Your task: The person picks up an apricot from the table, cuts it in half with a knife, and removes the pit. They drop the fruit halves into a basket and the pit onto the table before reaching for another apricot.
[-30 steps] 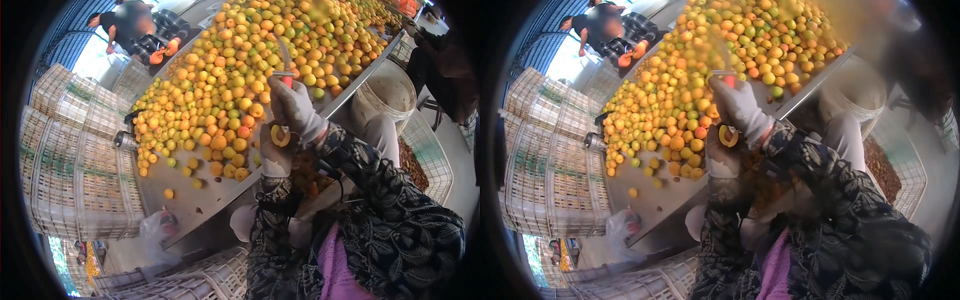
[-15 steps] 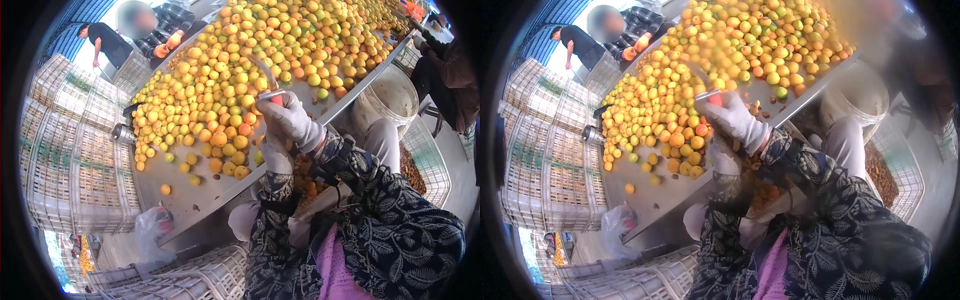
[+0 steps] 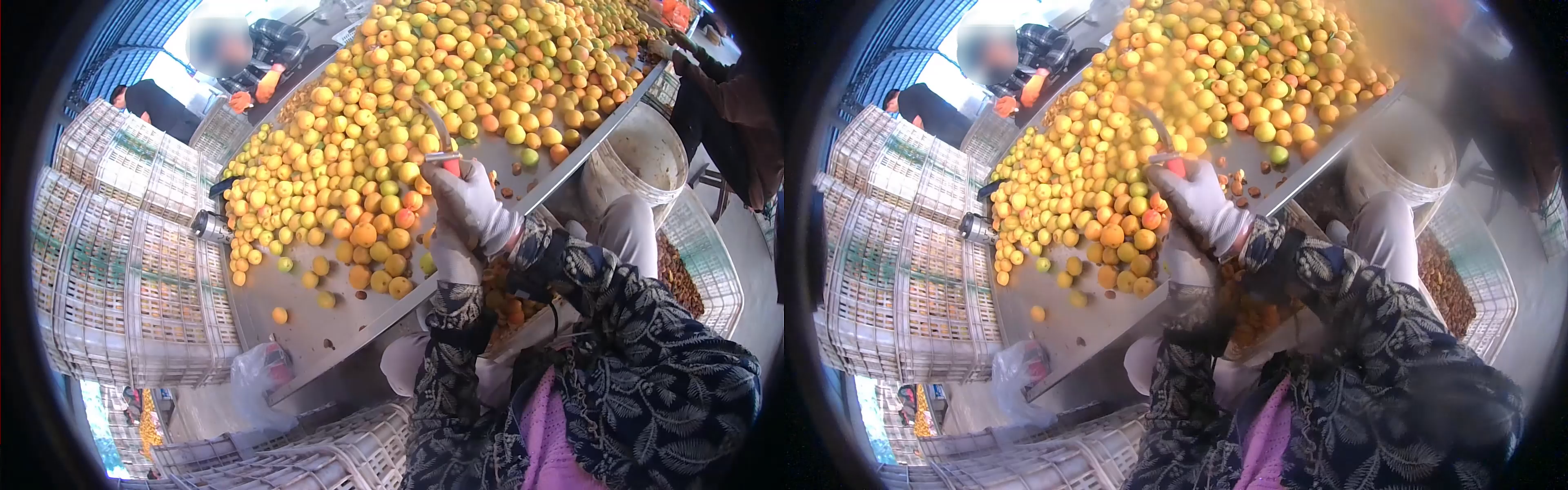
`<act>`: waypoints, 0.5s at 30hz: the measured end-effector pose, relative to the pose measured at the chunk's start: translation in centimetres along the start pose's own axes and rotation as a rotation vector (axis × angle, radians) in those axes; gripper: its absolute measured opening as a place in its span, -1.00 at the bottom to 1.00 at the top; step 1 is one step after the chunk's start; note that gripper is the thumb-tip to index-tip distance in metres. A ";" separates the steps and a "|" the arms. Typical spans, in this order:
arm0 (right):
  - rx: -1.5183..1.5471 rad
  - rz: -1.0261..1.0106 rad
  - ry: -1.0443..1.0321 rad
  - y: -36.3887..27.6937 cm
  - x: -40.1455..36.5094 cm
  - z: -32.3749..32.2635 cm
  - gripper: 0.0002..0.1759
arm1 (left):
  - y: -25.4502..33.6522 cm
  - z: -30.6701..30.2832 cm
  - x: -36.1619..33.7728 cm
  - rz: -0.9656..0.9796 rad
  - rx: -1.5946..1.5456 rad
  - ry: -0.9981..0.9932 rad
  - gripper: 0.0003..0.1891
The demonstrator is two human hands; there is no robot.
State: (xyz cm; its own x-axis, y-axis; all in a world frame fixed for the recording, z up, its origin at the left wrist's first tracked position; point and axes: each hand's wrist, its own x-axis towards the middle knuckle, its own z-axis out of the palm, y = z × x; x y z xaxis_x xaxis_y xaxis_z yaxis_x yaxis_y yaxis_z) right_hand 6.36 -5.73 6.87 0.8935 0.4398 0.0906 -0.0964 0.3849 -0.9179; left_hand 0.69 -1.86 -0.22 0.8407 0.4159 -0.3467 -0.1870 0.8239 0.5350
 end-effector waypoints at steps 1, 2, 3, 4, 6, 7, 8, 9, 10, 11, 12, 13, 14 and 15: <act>0.003 -0.001 -0.002 0.7 -0.2 -0.2 -0.77 | -0.2 -0.3 0.2 0.057 0.123 0.011 -0.49; -0.050 -0.122 -0.096 1.7 -0.2 -0.6 -0.78 | -0.1 -0.4 0.2 0.120 0.251 0.019 -0.49; -0.100 -0.255 -0.194 0.7 -0.2 0.0 -0.78 | -0.1 -0.4 0.1 0.195 0.380 0.021 -0.49; 0.030 0.134 -0.244 -0.8 -0.8 -0.3 -0.81 | 0.0 -0.3 -0.1 0.276 0.510 0.021 -0.48; 0.025 0.108 -0.341 -1.8 -1.2 -0.1 -0.82 | 0.1 -0.2 -0.4 0.444 0.762 0.026 -0.48; 0.004 0.108 -0.423 -2.3 -1.0 -0.3 -0.83 | 0.2 -0.2 -0.5 0.530 0.882 0.030 -0.48; 0.028 0.149 -0.518 -2.1 -0.5 -0.9 -0.84 | 0.3 -0.2 -0.7 0.614 1.002 0.037 -0.48; 0.051 0.196 -0.610 -2.0 0.1 -1.1 -0.85 | 0.4 -0.2 -0.8 0.695 1.120 0.048 -0.47; 0.017 0.155 -0.585 -1.8 0.2 -1.1 -0.87 | 0.5 -0.3 -0.9 0.771 1.239 0.063 -0.47; 0.018 0.144 -0.589 -1.6 0.2 -1.1 -0.87 | 0.6 -0.3 -1.0 0.843 1.356 0.084 -0.47; 0.126 0.211 -0.506 -1.4 0.1 -1.0 -0.88 | 0.8 -0.4 -1.2 0.911 1.472 0.108 -0.47; 0.231 0.285 -0.420 -1.3 0.0 -1.1 -0.89 | 0.9 -0.5 -1.2 0.972 1.586 0.137 -0.46; 0.304 0.136 -0.483 -1.7 0.3 -1.1 -0.85 | 1.0 -0.7 -1.3 1.024 1.702 0.168 -0.46; 0.349 0.042 -0.350 -1.1 1.4 -0.6 -0.81 | 1.2 -0.7 -1.4 1.065 1.824 0.191 -0.46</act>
State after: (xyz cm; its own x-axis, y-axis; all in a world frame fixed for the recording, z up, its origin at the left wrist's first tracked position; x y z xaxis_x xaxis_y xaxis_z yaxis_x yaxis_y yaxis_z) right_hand 8.02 -6.06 7.79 0.6907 0.6837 0.2356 -0.3236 0.5835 -0.7449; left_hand -1.11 -1.18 0.34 0.7006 0.4776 0.5302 0.2424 -0.8581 0.4527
